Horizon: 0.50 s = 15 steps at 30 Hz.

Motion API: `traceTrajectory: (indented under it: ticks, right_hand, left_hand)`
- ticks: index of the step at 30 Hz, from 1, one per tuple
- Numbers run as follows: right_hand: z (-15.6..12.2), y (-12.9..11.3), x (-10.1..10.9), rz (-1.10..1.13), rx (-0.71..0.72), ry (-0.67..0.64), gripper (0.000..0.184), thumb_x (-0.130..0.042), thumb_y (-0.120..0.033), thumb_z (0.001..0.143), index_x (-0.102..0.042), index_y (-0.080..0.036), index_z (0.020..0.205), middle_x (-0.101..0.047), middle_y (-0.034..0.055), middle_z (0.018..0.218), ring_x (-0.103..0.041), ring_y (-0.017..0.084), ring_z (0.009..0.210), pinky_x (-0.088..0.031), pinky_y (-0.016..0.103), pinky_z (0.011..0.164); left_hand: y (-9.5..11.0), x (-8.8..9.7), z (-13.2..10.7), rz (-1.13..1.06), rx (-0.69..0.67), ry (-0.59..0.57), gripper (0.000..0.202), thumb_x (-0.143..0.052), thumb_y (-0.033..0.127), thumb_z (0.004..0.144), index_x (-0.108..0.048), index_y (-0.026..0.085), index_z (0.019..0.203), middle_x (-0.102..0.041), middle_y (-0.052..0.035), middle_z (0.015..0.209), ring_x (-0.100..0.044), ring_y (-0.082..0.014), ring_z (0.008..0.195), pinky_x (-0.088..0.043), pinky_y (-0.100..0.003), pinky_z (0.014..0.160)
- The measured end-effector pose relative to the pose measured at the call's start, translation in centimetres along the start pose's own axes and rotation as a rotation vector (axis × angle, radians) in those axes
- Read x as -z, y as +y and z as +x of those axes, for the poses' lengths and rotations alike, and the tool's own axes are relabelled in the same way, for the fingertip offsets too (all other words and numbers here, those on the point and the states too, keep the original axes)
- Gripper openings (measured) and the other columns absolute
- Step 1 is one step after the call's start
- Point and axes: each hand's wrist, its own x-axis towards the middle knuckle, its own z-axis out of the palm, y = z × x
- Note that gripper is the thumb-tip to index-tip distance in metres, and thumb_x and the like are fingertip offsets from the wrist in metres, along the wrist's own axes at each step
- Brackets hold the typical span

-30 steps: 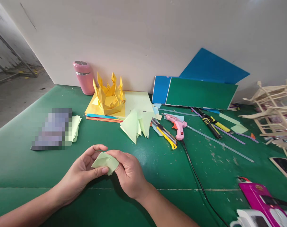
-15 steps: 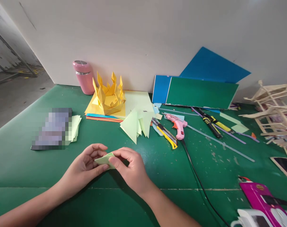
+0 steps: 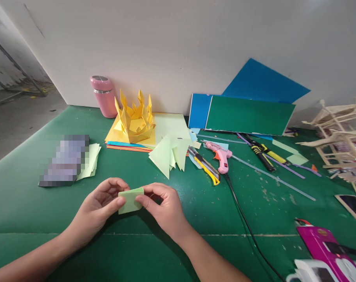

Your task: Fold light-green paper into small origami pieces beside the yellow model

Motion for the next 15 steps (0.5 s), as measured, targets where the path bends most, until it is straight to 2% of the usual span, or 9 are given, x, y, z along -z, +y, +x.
traceTrajectory:
  ticks: [3,5,8,12,15]
  right_hand:
    - [-0.08,0.05,0.03,0.012,0.001,-0.045,0.021,-0.066,-0.042,0.079,-0.074,-0.022,0.082,-0.066,0.0027,0.076,-0.058,0.016,0.072,-0.047,0.029,0.066]
    - [-0.15,0.18,-0.08,0.05,-0.036,-0.058,0.021,-0.068,-0.04,0.077,-0.073,-0.023,0.088,-0.063,0.0008,0.074,-0.056,0.014,0.068,-0.046,0.028,0.064]
    - [-0.23,0.38,-0.26,0.146,-0.089,-0.049,0.03,-0.074,-0.039,0.071,-0.067,-0.022,0.095,-0.06,-0.002,0.071,-0.054,0.012,0.063,-0.045,0.025,0.059]
    - [-0.18,0.33,-0.25,0.219,-0.091,-0.018,0.035,-0.079,-0.039,0.065,-0.056,-0.022,0.085,-0.058,-0.004,0.069,-0.054,0.011,0.062,-0.044,0.024,0.058]
    - [-0.15,0.15,-0.16,0.187,-0.077,-0.032,0.033,-0.079,-0.041,0.065,-0.055,-0.021,0.077,-0.054,-0.0043,0.066,-0.05,0.01,0.06,-0.042,0.023,0.056]
  left_hand:
    - [-0.06,0.28,-0.11,0.001,0.0,-0.059,0.036,-0.068,0.055,0.072,-0.063,0.019,0.079,-0.058,0.0021,0.072,-0.05,-0.0104,0.059,-0.042,-0.021,0.056]
    - [-0.18,0.42,-0.14,0.001,0.049,-0.086,0.033,-0.064,0.053,0.077,-0.064,0.02,0.08,-0.058,0.0024,0.074,-0.049,-0.0101,0.06,-0.041,-0.021,0.057]
    - [-0.2,0.52,-0.14,-0.027,0.13,-0.119,0.029,-0.067,0.049,0.076,-0.065,0.02,0.081,-0.058,0.0019,0.077,-0.051,-0.0118,0.064,-0.041,-0.021,0.058]
    - [0.17,0.68,-0.01,-0.133,0.236,-0.175,0.029,-0.071,0.046,0.072,-0.064,0.019,0.081,-0.058,0.0008,0.074,-0.054,-0.0137,0.065,-0.042,-0.022,0.058]
    - [0.47,0.97,0.23,-0.183,0.29,-0.232,0.027,-0.074,0.041,0.07,-0.065,0.018,0.081,-0.06,-0.0004,0.075,-0.056,-0.0142,0.066,-0.045,-0.023,0.061]
